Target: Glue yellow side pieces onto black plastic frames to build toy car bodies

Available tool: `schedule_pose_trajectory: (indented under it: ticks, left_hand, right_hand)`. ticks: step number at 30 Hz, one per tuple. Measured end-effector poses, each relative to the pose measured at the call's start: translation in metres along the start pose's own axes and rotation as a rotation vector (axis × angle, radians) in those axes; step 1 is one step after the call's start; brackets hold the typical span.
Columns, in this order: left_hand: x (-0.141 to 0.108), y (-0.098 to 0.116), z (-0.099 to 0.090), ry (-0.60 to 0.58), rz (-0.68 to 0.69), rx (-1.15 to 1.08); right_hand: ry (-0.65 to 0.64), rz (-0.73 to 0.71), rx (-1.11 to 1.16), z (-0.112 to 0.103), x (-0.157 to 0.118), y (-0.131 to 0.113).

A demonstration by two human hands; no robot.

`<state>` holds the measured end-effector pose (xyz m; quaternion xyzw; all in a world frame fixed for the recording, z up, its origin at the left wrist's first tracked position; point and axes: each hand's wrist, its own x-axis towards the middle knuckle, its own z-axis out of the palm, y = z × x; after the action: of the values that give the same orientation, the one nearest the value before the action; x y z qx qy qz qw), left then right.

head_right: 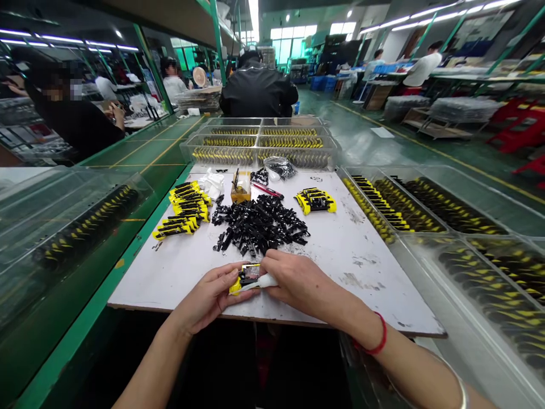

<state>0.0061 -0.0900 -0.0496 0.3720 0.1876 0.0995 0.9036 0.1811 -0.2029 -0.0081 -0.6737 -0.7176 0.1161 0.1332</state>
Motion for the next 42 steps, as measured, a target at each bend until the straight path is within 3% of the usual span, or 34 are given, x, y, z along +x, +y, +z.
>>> schedule_pose_trajectory:
  ticks: [10,25,32,42]
  left_hand:
    - [0.001,0.003,0.001,0.014,-0.007,-0.013]
    - [0.001,-0.001,0.007,0.097,0.057,0.085]
    - [0.001,0.000,0.008,0.097,0.052,0.103]
    - [0.002,-0.008,0.004,0.075,0.105,0.118]
  right_hand:
    - [-0.002,-0.052,-0.083,-0.003,0.005,0.001]
    - [0.029,-0.051,0.111,0.000,0.008,0.008]
    - [0.141,0.129,0.350,-0.008,-0.001,0.013]
    - [0.118,0.129,0.253,0.002,-0.002,0.006]
